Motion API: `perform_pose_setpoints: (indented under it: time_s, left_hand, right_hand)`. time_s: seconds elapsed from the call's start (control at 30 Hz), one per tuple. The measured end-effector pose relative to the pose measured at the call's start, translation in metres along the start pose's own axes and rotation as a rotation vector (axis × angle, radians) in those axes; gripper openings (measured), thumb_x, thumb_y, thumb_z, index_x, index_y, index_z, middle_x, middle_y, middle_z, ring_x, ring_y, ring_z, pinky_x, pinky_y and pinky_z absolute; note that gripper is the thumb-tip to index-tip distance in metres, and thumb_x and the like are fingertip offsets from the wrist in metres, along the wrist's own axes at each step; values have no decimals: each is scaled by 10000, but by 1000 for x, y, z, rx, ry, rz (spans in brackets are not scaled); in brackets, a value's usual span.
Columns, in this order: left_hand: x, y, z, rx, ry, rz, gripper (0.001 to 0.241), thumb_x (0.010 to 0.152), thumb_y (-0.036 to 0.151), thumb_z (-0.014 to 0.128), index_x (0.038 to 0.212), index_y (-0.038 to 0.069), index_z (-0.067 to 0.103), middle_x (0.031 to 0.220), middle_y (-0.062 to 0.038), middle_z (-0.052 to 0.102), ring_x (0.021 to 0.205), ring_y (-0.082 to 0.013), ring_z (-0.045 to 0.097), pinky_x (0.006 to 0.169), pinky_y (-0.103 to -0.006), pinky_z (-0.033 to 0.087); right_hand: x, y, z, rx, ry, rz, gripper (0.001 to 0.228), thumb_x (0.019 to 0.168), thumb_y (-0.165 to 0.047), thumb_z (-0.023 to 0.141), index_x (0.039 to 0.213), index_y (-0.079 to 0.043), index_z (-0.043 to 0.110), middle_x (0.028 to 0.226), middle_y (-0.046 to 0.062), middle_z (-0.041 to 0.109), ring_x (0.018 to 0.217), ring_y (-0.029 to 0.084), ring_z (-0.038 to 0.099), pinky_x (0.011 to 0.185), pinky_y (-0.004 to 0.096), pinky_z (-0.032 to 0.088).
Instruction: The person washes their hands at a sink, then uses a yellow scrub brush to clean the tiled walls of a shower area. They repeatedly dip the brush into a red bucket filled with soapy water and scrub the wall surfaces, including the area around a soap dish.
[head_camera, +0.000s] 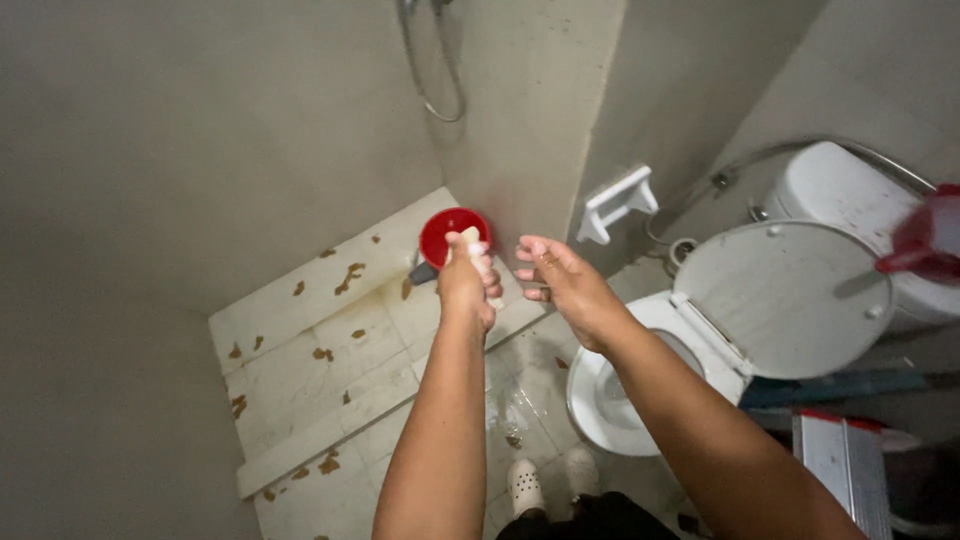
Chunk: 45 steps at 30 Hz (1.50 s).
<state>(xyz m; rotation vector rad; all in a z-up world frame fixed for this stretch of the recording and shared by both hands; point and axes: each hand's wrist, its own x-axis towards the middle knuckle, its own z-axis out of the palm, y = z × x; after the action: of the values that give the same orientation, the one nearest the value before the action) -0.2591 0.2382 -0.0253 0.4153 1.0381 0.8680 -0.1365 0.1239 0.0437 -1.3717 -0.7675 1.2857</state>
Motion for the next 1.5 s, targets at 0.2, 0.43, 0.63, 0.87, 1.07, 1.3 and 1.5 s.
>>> perform_pose_setpoints:
  time_s: [0.2, 0.43, 0.63, 0.87, 1.07, 1.3, 1.5]
  left_hand:
    - [-34, 24, 10, 25, -44, 130, 246, 965, 36, 425, 1149, 151, 540, 874, -51, 705, 620, -190, 703, 554, -348, 602]
    - [-11, 5, 4, 206, 189, 185, 321, 1068, 341, 493, 1092, 45, 614, 705, -78, 598, 459, -136, 455, 370, -286, 367]
    - [-11, -3, 16, 470, 127, 292, 338, 1072, 317, 497, 1245, 33, 553, 986, -131, 706, 750, -195, 701, 515, -325, 596]
    - [-8, 8, -2, 580, 350, 234, 410, 1001, 190, 460, 1400, 98, 480, 1169, -144, 675, 970, -249, 675, 729, -411, 559]
    - [11, 28, -29, 520, 313, 355, 357, 994, 173, 481, 1301, 73, 634, 1128, -147, 712, 959, -223, 659, 811, -375, 536]
    - [0, 90, -51, 239, 142, 417, 364, 1008, 115, 475, 1341, 44, 606, 1158, -111, 714, 1016, -214, 671, 866, -346, 545]
    - [18, 155, -115, -11, 55, 402, 382, 983, 62, 454, 1341, 47, 589, 1170, -125, 695, 1005, -241, 675, 858, -366, 551]
  right_hand:
    - [26, 8, 2, 55, -95, -76, 490, 1061, -403, 479, 1399, -59, 559, 1147, 46, 690, 1044, 133, 637, 886, 282, 518]
    - [41, -10, 1, -37, -139, -86, 423, 1040, -355, 497, 1336, -74, 606, 1166, -1, 673, 1029, 105, 614, 861, 284, 532]
    - [54, -13, -6, -60, -215, -54, 414, 1069, -335, 507, 1366, -81, 643, 1114, 24, 668, 957, 143, 537, 865, 280, 483]
    - [62, -20, 7, -159, -265, -67, 411, 1040, -330, 516, 1339, -77, 637, 1248, 40, 699, 1124, 138, 607, 973, 303, 473]
    - [85, -7, 44, -152, -322, -80, 427, 1039, -343, 506, 1340, -71, 640, 1271, 43, 694, 1176, 142, 601, 1013, 299, 457]
    - [107, -5, 113, -198, -393, -162, 451, 1056, -347, 497, 1415, -88, 583, 1299, 39, 669, 1176, 106, 580, 1008, 260, 454]
    - [138, -9, 197, -177, -339, -48, 459, 1067, -351, 518, 1450, -114, 607, 1057, 42, 646, 878, 112, 525, 729, 274, 449]
